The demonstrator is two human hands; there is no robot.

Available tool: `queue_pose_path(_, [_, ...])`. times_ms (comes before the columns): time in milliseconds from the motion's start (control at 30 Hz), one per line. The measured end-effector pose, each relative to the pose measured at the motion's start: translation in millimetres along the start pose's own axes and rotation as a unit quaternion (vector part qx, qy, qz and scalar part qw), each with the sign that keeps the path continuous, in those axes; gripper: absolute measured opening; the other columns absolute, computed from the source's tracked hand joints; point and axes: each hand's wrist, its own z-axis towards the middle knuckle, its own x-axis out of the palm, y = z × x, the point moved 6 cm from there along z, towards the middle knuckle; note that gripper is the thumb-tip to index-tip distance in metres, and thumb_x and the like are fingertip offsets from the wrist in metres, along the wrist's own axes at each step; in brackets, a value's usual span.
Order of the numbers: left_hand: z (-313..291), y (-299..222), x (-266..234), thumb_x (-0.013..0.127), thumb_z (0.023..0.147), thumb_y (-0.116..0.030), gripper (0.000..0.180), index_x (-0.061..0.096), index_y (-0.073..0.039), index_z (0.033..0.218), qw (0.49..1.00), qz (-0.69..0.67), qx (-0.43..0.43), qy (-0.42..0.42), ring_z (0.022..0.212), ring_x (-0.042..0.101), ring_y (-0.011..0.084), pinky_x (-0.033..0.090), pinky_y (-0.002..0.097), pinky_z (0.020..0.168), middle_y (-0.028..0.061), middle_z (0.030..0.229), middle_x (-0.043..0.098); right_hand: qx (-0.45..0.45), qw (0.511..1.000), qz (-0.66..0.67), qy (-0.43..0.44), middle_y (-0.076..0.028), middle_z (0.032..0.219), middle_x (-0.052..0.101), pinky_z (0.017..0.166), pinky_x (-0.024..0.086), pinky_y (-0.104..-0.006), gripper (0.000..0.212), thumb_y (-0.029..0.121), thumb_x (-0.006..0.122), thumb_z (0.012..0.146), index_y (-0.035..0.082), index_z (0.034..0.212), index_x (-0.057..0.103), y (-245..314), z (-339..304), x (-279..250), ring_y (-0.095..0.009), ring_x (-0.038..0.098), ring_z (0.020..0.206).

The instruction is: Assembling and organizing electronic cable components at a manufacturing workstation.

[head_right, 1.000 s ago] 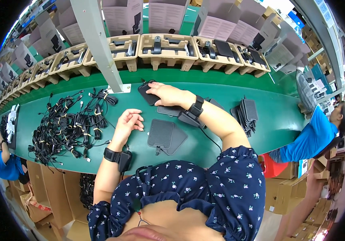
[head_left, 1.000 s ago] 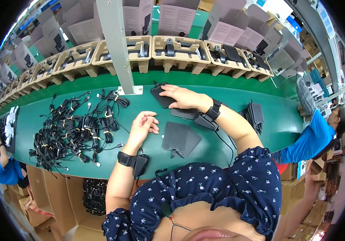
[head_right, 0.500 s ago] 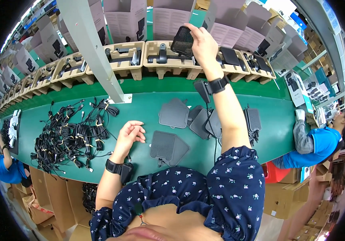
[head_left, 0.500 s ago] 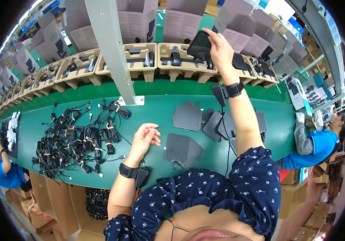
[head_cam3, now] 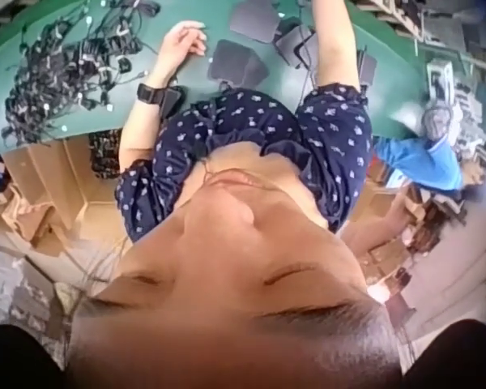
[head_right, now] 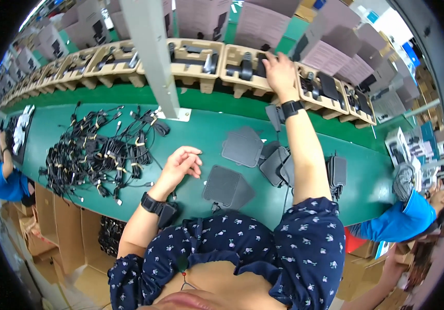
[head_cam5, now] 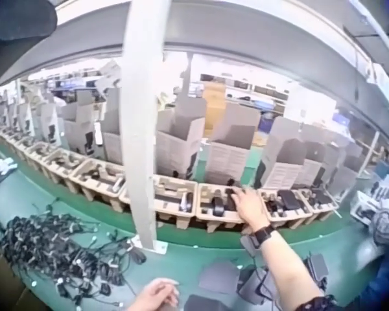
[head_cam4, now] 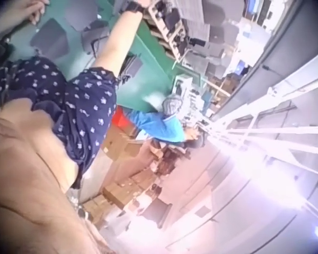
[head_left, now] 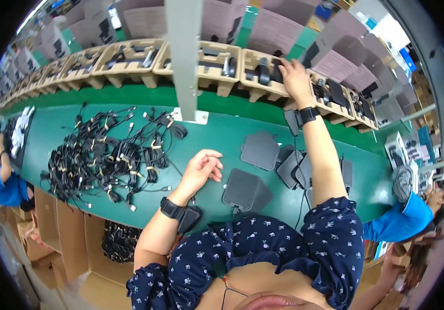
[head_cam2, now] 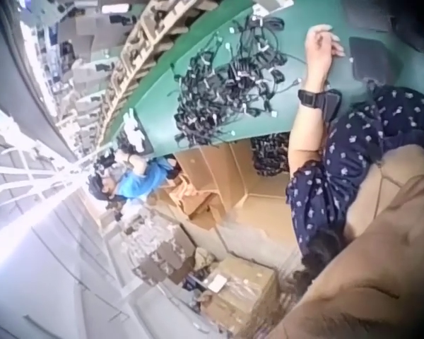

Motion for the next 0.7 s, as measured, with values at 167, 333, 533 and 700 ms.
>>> queue_pose_path(167, [8, 7, -10, 0.045, 0.093, -0.009, 0.016, 0.051, -0.002, 0.107, 1.0, -0.003, 0.011, 0.011, 0.067, 0.058, 0.012, 0.052, 0.0254, 0.058, 0.0063, 0.085, 0.057, -0.128, 0.974, 0.175, -0.062, -0.01, 0.077, 0.058, 0.059, 0.045, -0.0417, 0.013, 0.019, 0.053, 0.081, 0.01, 0.081, 0.062, 126, -16, -63, -0.03, 0.056, 0.074])
queue_pose_path(333, [4, 3, -20, 0.042, 0.092, -0.007, 0.019, 0.048, 0.0, 0.108, 1.0, 0.013, 0.001, -0.016, 0.063, 0.058, 0.014, 0.052, 0.0259, 0.056, 0.0078, 0.085, 0.057, -0.319, 0.815, 0.396, 0.279, -0.009, 0.098, 0.06, 0.076, 0.049, -0.0373, 0.029, 0.023, 0.056, 0.084, 0.008, 0.108, 0.056, 292, -69, -69, -0.028, 0.059, 0.091])
queue_pose_path(533, [6, 6, -14, 0.042, 0.082, 0.006, 0.022, 0.045, 0.003, 0.104, 0.999, -0.013, -0.014, -0.034, 0.056, 0.061, 0.0183, 0.054, 0.03, 0.048, 0.012, 0.076, 0.057, -0.229, 0.857, 0.245, 0.391, -0.026, 0.116, 0.052, 0.087, 0.045, -0.0423, 0.055, 0.025, 0.06, 0.082, -0.005, 0.123, 0.04, 341, -63, -6, -0.037, 0.054, 0.104])
queue_pose_path(700, [14, 16, -3, 0.041, 0.075, 0.012, 0.038, 0.038, 0.003, 0.112, 1.0, -0.002, 0.003, -0.022, 0.057, 0.062, 0.0208, 0.054, 0.0318, 0.045, 0.0143, 0.079, 0.057, -0.164, 0.867, 0.267, 0.389, -0.017, 0.096, 0.063, 0.076, 0.048, -0.0392, 0.061, 0.03, 0.067, 0.074, 0.002, 0.121, 0.042, 317, -71, 3, -0.03, 0.062, 0.089])
